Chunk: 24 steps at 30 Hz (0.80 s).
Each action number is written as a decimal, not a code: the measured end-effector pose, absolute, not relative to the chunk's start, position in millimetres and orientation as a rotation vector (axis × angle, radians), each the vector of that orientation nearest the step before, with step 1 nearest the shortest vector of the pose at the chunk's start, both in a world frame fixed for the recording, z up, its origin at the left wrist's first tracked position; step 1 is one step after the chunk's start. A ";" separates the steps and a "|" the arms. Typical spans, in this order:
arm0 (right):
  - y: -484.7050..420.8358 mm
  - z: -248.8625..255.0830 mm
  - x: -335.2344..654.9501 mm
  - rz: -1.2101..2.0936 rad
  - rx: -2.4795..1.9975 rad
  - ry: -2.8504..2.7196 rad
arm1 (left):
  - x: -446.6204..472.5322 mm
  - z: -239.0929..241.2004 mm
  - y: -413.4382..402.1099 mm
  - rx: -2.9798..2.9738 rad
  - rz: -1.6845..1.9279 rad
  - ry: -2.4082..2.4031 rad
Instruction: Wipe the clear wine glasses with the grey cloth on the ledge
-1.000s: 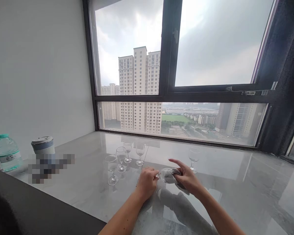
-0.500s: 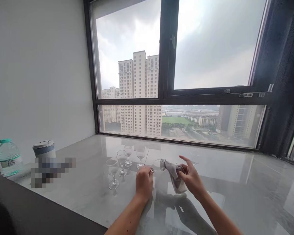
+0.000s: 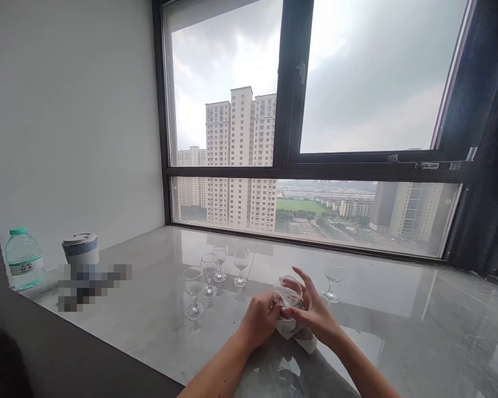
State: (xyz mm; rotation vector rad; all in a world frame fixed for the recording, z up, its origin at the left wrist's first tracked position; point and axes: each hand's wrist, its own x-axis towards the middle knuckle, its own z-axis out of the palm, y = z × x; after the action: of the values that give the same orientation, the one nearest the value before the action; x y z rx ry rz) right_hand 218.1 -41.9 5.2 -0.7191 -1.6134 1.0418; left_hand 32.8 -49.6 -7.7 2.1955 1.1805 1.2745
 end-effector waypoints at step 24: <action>-49.3 28.6 249.6 0.206 -1.041 -0.821 | 11.3 -16.3 -16.2 1.675 1.388 1.907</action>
State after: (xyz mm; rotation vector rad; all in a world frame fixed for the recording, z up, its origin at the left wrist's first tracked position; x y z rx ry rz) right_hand 249.6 -49.3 28.6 -1.0405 -0.8211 0.2059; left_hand 11.3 -16.2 -16.3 1.6749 1.9071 1.3879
